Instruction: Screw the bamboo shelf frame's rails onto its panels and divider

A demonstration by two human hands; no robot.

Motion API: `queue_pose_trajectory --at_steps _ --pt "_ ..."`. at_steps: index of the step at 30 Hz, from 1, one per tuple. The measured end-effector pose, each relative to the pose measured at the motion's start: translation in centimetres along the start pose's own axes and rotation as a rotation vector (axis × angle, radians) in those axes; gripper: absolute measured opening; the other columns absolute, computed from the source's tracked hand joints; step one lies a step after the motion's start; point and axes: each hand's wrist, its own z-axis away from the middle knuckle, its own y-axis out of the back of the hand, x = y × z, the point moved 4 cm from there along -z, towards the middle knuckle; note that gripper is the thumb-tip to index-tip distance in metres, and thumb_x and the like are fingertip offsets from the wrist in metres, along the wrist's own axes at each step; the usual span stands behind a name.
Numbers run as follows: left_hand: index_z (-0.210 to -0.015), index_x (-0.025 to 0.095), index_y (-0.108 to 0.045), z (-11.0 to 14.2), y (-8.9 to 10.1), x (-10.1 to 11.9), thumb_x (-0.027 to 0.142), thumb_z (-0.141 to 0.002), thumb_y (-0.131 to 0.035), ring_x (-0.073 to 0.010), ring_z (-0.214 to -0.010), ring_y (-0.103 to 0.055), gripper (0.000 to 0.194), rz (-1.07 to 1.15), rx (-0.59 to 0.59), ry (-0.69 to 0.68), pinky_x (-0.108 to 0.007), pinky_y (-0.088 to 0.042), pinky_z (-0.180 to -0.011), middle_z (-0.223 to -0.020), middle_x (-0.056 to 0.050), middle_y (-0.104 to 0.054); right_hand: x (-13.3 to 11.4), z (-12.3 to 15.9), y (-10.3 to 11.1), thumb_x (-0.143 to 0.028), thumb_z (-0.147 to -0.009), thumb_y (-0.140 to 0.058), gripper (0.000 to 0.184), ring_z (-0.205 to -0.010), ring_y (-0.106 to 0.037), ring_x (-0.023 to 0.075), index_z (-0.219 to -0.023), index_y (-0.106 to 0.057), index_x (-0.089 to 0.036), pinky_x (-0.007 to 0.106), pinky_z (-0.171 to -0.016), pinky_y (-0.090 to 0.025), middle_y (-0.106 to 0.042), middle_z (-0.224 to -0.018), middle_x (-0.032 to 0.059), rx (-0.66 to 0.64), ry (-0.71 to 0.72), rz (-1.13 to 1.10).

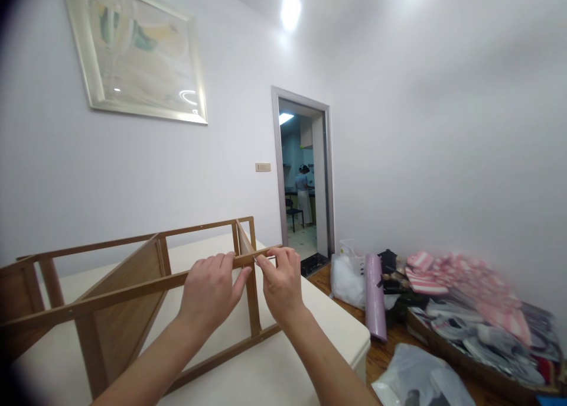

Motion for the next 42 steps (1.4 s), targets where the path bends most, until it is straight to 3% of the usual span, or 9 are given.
queue_pose_trajectory --at_steps 6,10,14,22,26,34,42 --pt "-0.087 0.016 -0.063 0.1 -0.8 0.5 0.049 -0.094 -0.042 -0.0275 -0.078 -0.057 0.040 -0.087 0.070 0.051 -0.040 -0.035 -0.073 -0.076 -0.011 -0.063 -0.2 -0.4 0.1 -0.008 -0.093 -0.049 0.024 -0.091 -0.054 0.0197 -0.095 -0.069 -0.022 0.036 -0.082 -0.042 -0.063 -0.090 0.0068 -0.039 0.118 0.068" --pt "-0.082 0.018 -0.061 0.0 -0.7 0.6 0.051 -0.094 -0.041 -0.0269 -0.077 -0.056 0.041 -0.099 0.084 0.072 -0.039 -0.033 -0.073 -0.075 -0.010 -0.062 -0.3 -1.1 0.3 -0.010 -0.096 -0.047 0.023 -0.084 -0.055 0.0172 -0.096 -0.067 -0.020 0.034 -0.080 -0.041 -0.063 -0.088 0.0056 -0.136 0.169 0.085" --pt "-0.080 0.018 -0.060 -0.1 -0.7 0.6 0.050 -0.094 -0.042 -0.0259 -0.075 -0.056 0.040 -0.084 0.102 0.083 -0.039 -0.033 -0.073 -0.075 -0.009 -0.062 -0.6 -2.3 0.7 -0.011 -0.097 -0.044 0.022 -0.083 -0.054 0.0176 -0.096 -0.065 -0.019 0.034 -0.081 -0.040 -0.063 -0.088 0.0058 -0.248 0.326 0.123" --pt "-0.081 0.018 -0.060 -0.1 -1.0 0.5 0.048 -0.094 -0.043 -0.0269 -0.077 -0.054 0.037 -0.049 0.084 0.096 -0.040 -0.032 -0.075 -0.077 -0.010 -0.061 0.0 -4.1 1.4 -0.012 -0.100 -0.039 0.025 -0.087 -0.055 0.0174 -0.100 -0.063 -0.019 0.039 -0.088 -0.041 -0.063 -0.091 0.0060 -0.420 0.551 0.135" --pt "-0.083 0.018 -0.060 0.0 -1.1 0.5 0.046 -0.095 -0.042 -0.0275 -0.079 -0.053 0.036 -0.037 0.065 0.094 -0.040 -0.032 -0.075 -0.078 -0.010 -0.061 0.6 -4.1 1.2 -0.012 -0.099 -0.041 0.023 -0.091 -0.057 0.0178 -0.105 -0.062 -0.018 0.040 -0.093 -0.042 -0.065 -0.094 0.0061 -0.411 0.632 0.090" --pt "-0.083 0.017 -0.061 -0.1 -1.1 0.4 0.046 -0.095 -0.042 -0.0268 -0.078 -0.053 0.036 -0.007 0.061 0.105 -0.040 -0.032 -0.075 -0.077 -0.010 -0.060 1.2 -3.5 1.0 -0.012 -0.098 -0.044 0.020 -0.091 -0.058 0.0178 -0.106 -0.062 -0.019 0.039 -0.088 -0.042 -0.067 -0.095 0.0061 -0.372 0.603 0.055" --pt "-0.081 0.017 -0.059 0.0 -0.9 0.5 0.042 -0.094 -0.047 -0.0255 -0.077 -0.053 0.030 -0.066 0.106 0.099 -0.040 -0.033 -0.075 -0.076 -0.008 -0.060 -0.1 -3.5 1.1 -0.010 -0.097 -0.047 0.019 -0.074 -0.055 0.0141 -0.093 -0.064 -0.020 0.032 -0.076 -0.038 -0.067 -0.083 0.0032 -0.303 0.444 0.044"
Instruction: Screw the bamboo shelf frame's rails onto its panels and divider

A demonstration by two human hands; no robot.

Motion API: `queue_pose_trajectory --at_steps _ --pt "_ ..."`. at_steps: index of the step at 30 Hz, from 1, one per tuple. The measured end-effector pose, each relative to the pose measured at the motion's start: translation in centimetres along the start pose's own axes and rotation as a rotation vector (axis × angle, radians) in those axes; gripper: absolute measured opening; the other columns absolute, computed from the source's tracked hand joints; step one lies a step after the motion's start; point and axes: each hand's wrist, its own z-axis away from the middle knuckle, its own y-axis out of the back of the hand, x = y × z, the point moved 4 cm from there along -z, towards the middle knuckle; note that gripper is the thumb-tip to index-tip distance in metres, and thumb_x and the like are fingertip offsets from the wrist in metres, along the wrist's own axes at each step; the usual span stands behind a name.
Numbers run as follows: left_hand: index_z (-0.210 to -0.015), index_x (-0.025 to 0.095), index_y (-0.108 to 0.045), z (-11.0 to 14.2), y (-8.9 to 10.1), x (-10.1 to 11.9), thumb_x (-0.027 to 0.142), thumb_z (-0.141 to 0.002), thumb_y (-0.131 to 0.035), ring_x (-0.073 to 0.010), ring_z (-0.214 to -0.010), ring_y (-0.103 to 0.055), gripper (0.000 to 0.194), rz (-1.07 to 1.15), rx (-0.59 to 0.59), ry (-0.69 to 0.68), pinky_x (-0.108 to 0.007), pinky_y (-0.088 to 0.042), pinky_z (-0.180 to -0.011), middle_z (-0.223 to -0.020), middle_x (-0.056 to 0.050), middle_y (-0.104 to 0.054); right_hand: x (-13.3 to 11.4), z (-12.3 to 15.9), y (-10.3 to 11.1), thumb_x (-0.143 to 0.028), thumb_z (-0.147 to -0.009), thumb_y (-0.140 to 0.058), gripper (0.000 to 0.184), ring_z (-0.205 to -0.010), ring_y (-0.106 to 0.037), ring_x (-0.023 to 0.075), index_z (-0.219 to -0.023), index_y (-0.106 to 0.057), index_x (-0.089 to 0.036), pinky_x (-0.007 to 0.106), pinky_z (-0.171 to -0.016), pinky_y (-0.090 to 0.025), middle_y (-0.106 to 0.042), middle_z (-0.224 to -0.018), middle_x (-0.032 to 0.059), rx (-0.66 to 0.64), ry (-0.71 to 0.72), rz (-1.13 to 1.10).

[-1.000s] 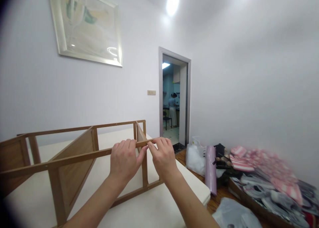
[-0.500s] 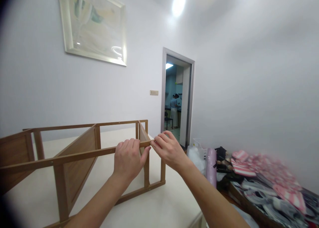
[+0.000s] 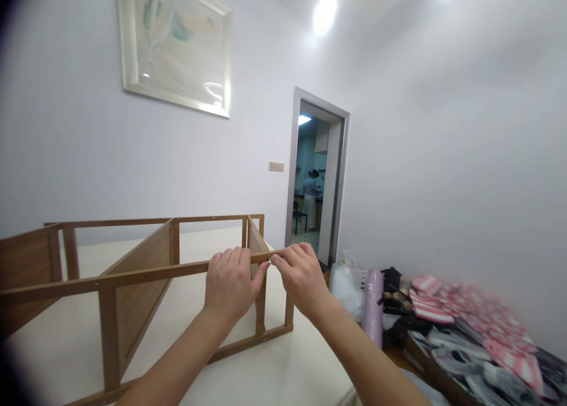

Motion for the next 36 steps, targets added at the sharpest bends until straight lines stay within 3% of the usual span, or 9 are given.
queue_pose_trajectory --at_steps 6,20,27,36 --pt "-0.080 0.018 -0.058 0.1 0.0 0.0 0.043 -0.094 -0.047 -0.0248 -0.076 -0.053 0.030 -0.001 0.006 -0.012 -0.039 -0.034 -0.075 -0.074 -0.006 -0.059 0.2 0.4 -0.2 -0.010 -0.097 -0.049 0.020 -0.076 -0.057 0.0138 -0.092 -0.065 -0.019 0.032 -0.074 -0.038 -0.069 -0.084 0.0030 0.095 -0.074 -0.043" --pt "-0.081 0.017 -0.058 0.1 -0.1 0.0 0.043 -0.094 -0.046 -0.0251 -0.076 -0.053 0.031 -0.011 -0.007 -0.010 -0.039 -0.034 -0.075 -0.075 -0.006 -0.059 0.1 0.7 -0.3 -0.008 -0.096 -0.047 0.020 -0.080 -0.057 0.0152 -0.095 -0.063 -0.019 0.033 -0.078 -0.038 -0.068 -0.088 0.0044 0.041 -0.011 0.014" --pt "-0.081 0.018 -0.057 0.1 0.1 0.1 0.040 -0.093 -0.048 -0.0248 -0.077 -0.053 0.027 -0.006 0.000 -0.014 -0.039 -0.034 -0.075 -0.076 -0.006 -0.058 -0.1 -0.4 0.5 -0.008 -0.096 -0.044 0.019 -0.086 -0.055 0.0190 -0.097 -0.062 -0.016 0.040 -0.087 -0.039 -0.063 -0.086 0.0064 -0.089 0.247 0.174" --pt "-0.080 0.018 -0.057 0.2 -0.1 0.0 0.039 -0.092 -0.049 -0.0240 -0.075 -0.051 0.025 -0.001 0.010 -0.021 -0.039 -0.035 -0.075 -0.076 -0.006 -0.057 0.3 -1.6 1.1 -0.009 -0.095 -0.047 0.017 -0.082 -0.052 0.0181 -0.097 -0.063 -0.014 0.042 -0.088 -0.040 -0.059 -0.083 0.0041 -0.147 0.526 0.266"
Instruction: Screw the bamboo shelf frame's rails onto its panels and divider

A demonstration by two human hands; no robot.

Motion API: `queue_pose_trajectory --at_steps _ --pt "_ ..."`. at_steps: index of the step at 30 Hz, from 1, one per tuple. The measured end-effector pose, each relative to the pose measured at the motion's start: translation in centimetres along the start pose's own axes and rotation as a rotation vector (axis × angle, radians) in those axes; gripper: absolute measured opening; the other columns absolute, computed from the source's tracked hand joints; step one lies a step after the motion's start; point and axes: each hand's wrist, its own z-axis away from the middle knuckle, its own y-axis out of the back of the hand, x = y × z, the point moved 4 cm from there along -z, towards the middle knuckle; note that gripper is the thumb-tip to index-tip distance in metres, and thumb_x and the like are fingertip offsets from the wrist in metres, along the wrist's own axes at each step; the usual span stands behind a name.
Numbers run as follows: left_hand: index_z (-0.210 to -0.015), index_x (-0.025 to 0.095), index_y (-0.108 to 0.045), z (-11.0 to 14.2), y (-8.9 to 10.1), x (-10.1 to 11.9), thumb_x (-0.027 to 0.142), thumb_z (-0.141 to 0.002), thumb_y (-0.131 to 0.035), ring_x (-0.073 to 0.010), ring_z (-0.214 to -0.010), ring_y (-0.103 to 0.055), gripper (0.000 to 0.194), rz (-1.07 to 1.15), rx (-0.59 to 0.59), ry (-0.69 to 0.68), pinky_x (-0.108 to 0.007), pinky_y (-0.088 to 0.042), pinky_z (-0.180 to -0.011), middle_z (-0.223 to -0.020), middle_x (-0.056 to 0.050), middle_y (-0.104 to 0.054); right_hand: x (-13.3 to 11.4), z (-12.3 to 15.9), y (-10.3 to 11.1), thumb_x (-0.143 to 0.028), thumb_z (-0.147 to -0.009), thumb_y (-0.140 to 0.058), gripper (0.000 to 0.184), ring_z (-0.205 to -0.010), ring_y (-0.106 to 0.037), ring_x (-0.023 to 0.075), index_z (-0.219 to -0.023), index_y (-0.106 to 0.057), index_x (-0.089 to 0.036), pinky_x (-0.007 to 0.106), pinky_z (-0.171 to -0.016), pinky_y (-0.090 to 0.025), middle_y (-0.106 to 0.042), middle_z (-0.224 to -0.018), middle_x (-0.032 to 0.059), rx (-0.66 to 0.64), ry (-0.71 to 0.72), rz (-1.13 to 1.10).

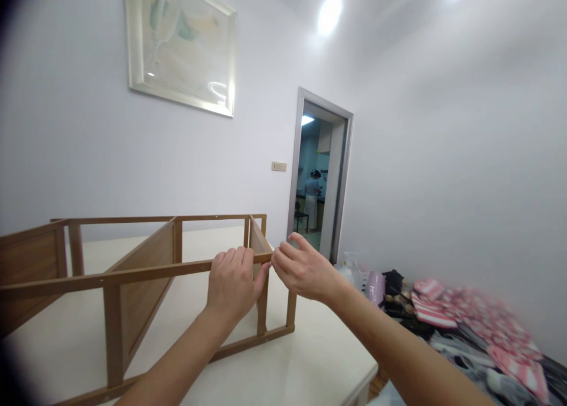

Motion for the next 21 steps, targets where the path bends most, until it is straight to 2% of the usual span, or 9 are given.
queue_pose_trajectory --at_steps 6,10,14,21 --pt "-0.080 0.018 -0.056 -0.1 0.1 0.1 0.039 -0.093 -0.049 -0.0241 -0.075 -0.052 0.025 0.003 0.007 0.014 -0.039 -0.035 -0.075 -0.075 -0.006 -0.058 0.6 -0.5 0.0 -0.009 -0.095 -0.049 0.015 -0.077 -0.050 0.0170 -0.094 -0.063 -0.013 0.040 -0.085 -0.041 -0.058 -0.080 0.0042 -0.055 -0.046 -0.048" --pt "-0.079 0.019 -0.057 -0.1 0.1 0.1 0.040 -0.093 -0.049 -0.0241 -0.076 -0.053 0.026 0.026 0.004 0.029 -0.039 -0.035 -0.075 -0.075 -0.006 -0.058 1.3 -0.2 -0.4 -0.011 -0.095 -0.051 0.016 -0.083 -0.055 0.0173 -0.097 -0.065 -0.018 0.038 -0.083 -0.042 -0.061 -0.084 0.0041 -0.055 -0.178 -0.199" --pt "-0.078 0.019 -0.057 -0.1 0.1 0.1 0.045 -0.092 -0.049 -0.0242 -0.075 -0.053 0.031 0.034 0.011 0.052 -0.039 -0.036 -0.074 -0.074 -0.006 -0.059 1.8 0.4 -0.5 -0.019 -0.096 -0.054 0.011 -0.086 -0.059 0.0169 -0.099 -0.065 -0.020 0.035 -0.080 -0.047 -0.067 -0.088 0.0044 0.061 -0.299 -0.303" --pt "-0.077 0.019 -0.057 -0.4 0.0 0.2 0.051 -0.092 -0.048 -0.0245 -0.074 -0.054 0.037 0.025 0.023 0.080 -0.040 -0.036 -0.074 -0.073 -0.007 -0.060 0.5 1.6 -0.6 -0.016 -0.093 -0.058 0.015 -0.094 -0.058 0.0216 -0.107 -0.064 -0.017 0.040 -0.083 -0.050 -0.068 -0.099 0.0103 0.224 -0.358 -0.189"
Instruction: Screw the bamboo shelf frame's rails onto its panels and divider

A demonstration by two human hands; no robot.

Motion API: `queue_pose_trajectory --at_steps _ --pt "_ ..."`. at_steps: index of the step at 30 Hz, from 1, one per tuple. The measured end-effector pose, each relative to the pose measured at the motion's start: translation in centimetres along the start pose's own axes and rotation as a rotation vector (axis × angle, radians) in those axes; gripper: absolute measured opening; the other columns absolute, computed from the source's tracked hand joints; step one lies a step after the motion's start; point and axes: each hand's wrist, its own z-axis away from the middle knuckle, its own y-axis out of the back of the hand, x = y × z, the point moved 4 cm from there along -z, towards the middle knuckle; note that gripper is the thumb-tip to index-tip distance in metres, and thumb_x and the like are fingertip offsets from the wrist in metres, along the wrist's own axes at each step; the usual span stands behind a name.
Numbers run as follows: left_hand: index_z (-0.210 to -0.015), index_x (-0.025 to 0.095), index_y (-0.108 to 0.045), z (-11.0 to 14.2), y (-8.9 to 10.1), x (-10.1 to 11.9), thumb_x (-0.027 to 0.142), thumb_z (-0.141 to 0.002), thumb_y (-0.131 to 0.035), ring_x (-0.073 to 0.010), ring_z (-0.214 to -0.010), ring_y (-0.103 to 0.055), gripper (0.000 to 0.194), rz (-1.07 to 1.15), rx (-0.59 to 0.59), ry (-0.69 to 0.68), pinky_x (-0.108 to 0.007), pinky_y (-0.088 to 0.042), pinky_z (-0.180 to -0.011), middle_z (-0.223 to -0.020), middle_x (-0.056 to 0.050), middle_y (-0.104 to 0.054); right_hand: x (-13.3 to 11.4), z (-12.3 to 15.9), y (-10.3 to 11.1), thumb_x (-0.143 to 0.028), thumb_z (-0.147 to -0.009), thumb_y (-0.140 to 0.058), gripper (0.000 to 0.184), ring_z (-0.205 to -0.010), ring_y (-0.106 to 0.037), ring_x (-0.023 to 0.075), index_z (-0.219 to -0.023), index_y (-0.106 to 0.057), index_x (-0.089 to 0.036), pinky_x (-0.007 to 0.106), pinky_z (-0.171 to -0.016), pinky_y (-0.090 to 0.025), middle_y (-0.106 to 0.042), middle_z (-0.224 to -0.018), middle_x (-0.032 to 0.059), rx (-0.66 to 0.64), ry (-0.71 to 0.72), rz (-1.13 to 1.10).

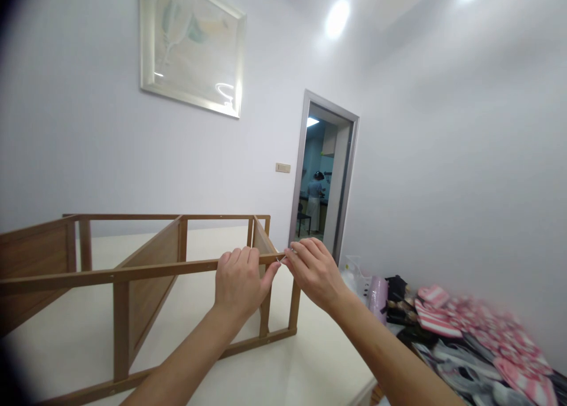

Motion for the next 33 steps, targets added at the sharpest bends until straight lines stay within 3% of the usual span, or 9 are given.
queue_pose_trajectory --at_steps 13,19,22,25,27,31,33 --pt "-0.077 0.018 -0.057 0.0 -0.1 -0.1 0.051 -0.093 -0.046 -0.0246 -0.075 -0.054 0.038 -0.014 -0.014 -0.002 -0.040 -0.036 -0.074 -0.074 -0.007 -0.060 -1.3 1.0 -0.8 -0.016 -0.093 -0.058 0.009 -0.079 -0.053 0.0189 -0.100 -0.064 -0.016 0.035 -0.074 -0.045 -0.066 -0.085 0.0072 0.026 -0.136 0.029" --pt "-0.078 0.019 -0.057 0.0 0.0 -0.1 0.044 -0.092 -0.050 -0.0246 -0.076 -0.055 0.030 0.057 -0.028 0.003 -0.041 -0.040 -0.076 -0.075 -0.007 -0.060 -1.1 1.4 -1.1 -0.008 -0.093 -0.052 0.031 -0.087 -0.055 0.0205 -0.117 -0.064 -0.023 0.036 -0.077 -0.044 -0.066 -0.092 0.0070 -0.005 -0.105 0.057" --pt "-0.095 0.016 -0.060 0.4 0.6 -0.2 0.036 -0.091 -0.052 -0.0256 -0.086 -0.058 0.022 0.156 -0.014 -0.055 -0.044 -0.043 -0.084 -0.086 -0.008 -0.064 -0.7 1.5 -1.2 -0.007 -0.092 -0.052 0.029 -0.093 -0.055 0.0225 -0.112 -0.066 -0.022 0.038 -0.081 -0.044 -0.067 -0.098 0.0084 0.006 -0.098 0.045" --pt "-0.118 0.013 -0.054 2.0 2.2 -0.7 0.028 -0.089 -0.053 -0.0280 -0.110 -0.055 0.033 0.251 0.047 -0.148 -0.046 -0.039 -0.100 -0.112 -0.013 -0.064 -0.4 1.4 -1.1 -0.009 -0.091 -0.052 0.026 -0.094 -0.055 0.0245 -0.107 -0.067 -0.023 0.039 -0.080 -0.044 -0.069 -0.098 0.0083 0.040 -0.085 0.031" --pt "-0.119 0.014 -0.053 3.9 3.4 -1.5 0.025 -0.087 -0.053 -0.0283 -0.115 -0.053 0.035 0.285 0.061 -0.191 -0.047 -0.037 -0.105 -0.117 -0.014 -0.063 -0.2 1.2 -1.0 -0.011 -0.092 -0.051 0.026 -0.092 -0.056 0.0247 -0.106 -0.068 -0.024 0.040 -0.078 -0.044 -0.070 -0.095 0.0071 0.066 -0.075 -0.006" --pt "-0.105 0.017 -0.056 8.9 5.4 -4.7 0.023 -0.083 -0.055 -0.0256 -0.096 -0.058 0.023 0.267 -0.006 -0.251 -0.045 -0.044 -0.092 -0.098 -0.011 -0.064 0.2 1.1 -0.7 -0.021 -0.092 -0.053 0.027 -0.091 -0.061 0.0266 -0.112 -0.069 -0.031 0.045 -0.077 -0.045 -0.072 -0.094 0.0073 0.117 -0.058 -0.121" --pt "-0.094 0.019 -0.055 11.2 6.2 -7.5 0.022 -0.081 -0.056 -0.0236 -0.085 -0.057 0.013 0.217 -0.064 -0.195 -0.042 -0.046 -0.080 -0.086 -0.008 -0.061 -0.2 1.1 -0.9 -0.025 -0.090 -0.059 0.030 -0.088 -0.063 0.0272 -0.117 -0.069 -0.034 0.047 -0.075 -0.046 -0.073 -0.091 0.0088 0.159 -0.034 -0.181"
